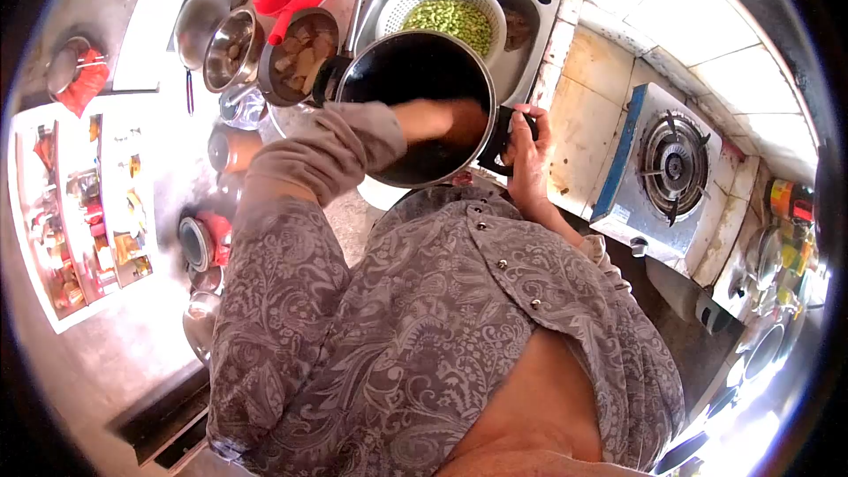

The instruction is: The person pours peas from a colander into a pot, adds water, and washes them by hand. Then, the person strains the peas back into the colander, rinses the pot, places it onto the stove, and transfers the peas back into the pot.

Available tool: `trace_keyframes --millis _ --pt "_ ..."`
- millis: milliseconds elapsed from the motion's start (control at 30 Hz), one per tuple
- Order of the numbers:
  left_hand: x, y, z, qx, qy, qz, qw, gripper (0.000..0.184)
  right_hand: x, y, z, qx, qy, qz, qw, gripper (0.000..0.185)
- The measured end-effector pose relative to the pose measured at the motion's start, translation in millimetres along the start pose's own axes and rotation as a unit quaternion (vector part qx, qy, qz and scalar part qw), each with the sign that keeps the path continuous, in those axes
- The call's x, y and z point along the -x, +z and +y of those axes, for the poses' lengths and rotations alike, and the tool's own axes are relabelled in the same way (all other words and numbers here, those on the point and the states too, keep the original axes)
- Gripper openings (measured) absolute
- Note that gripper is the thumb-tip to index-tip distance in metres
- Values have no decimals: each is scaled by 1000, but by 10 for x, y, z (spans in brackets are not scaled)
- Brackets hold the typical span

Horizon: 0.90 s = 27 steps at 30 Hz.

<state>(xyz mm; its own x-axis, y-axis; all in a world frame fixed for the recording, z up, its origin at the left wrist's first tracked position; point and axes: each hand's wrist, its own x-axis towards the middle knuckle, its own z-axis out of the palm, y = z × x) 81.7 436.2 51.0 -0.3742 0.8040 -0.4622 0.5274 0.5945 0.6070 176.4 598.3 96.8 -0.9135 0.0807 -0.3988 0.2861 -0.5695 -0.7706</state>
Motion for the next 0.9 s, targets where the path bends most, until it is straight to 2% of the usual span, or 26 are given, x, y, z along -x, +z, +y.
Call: trace_keyframes --millis 33,67,100,167,233,267,333,400,433,500,533,600,633,700,733,767,800,833,867,900 --pt "-18 -156 -296 95 62 88 990 22 -8 2 -20 3 8 -5 1000 8" --pt "148 -480 -254 -11 -107 116 987 23 -22 -5 -4 7 -10 -9 1000 8" --pt "403 -812 -129 -115 -273 137 945 24 -35 -28 34 10 -27 -13 1000 8" --pt "1110 -777 34 -98 -272 273 918 29 -35 -39 45 11 -38 -8 999 8" --pt "1517 -368 53 -2 -345 290 893 33 -26 -3 36 9 -30 15 999 8" --pt "1557 -217 64 127 -392 275 869 32 -12 1 23 -8 -21 11 1000 8" --pt "1327 -95 -94 380 -467 269 752 31 -7 -37 47 -11 -10 -1 1000 8" --pt "962 74 -612 444 -500 280 688 30 -29 -33 28 -3 -6 -17 1000 9" --pt "727 149 -905 408 -503 277 710 29 -43 -17 23 7 -14 -17 1000 9" --pt "238 157 -1062 241 -488 250 801 28 -23 -29 11 32 -26 -16 999 10" --pt "1 118 -957 137 -466 231 843 28 -18 -47 4 25 -15 -25 999 10" --pt "-421 52 -619 1 -400 224 889 26 -8 -42 21 25 -8 -14 1000 10" --pt "-554 55 -437 -9 -367 240 898 26 -11 -40 13 25 -8 -9 1000 10" --pt "-471 154 80 238 -246 400 850 25 8 -60 27 28 -25 3 999 10" --pt "-237 175 402 223 -186 437 851 25 11 -50 46 26 -34 9 999 10" --pt "94 180 721 206 -141 434 865 24 23 -46 69 22 -36 13 999 11" --pt "465 130 1023 260 -114 358 890 27 54 -53 89 20 -38 18 999 11" --pt "786 113 1097 210 -125 266 932 27 43 -43 86 18 -43 21 999 11" --pt "1109 152 983 74 -121 176 974 27 42 -31 79 30 -50 32 998 12" --pt "1492 267 576 -73 -49 118 989 28 47 -28 71 22 -45 26 998 12"
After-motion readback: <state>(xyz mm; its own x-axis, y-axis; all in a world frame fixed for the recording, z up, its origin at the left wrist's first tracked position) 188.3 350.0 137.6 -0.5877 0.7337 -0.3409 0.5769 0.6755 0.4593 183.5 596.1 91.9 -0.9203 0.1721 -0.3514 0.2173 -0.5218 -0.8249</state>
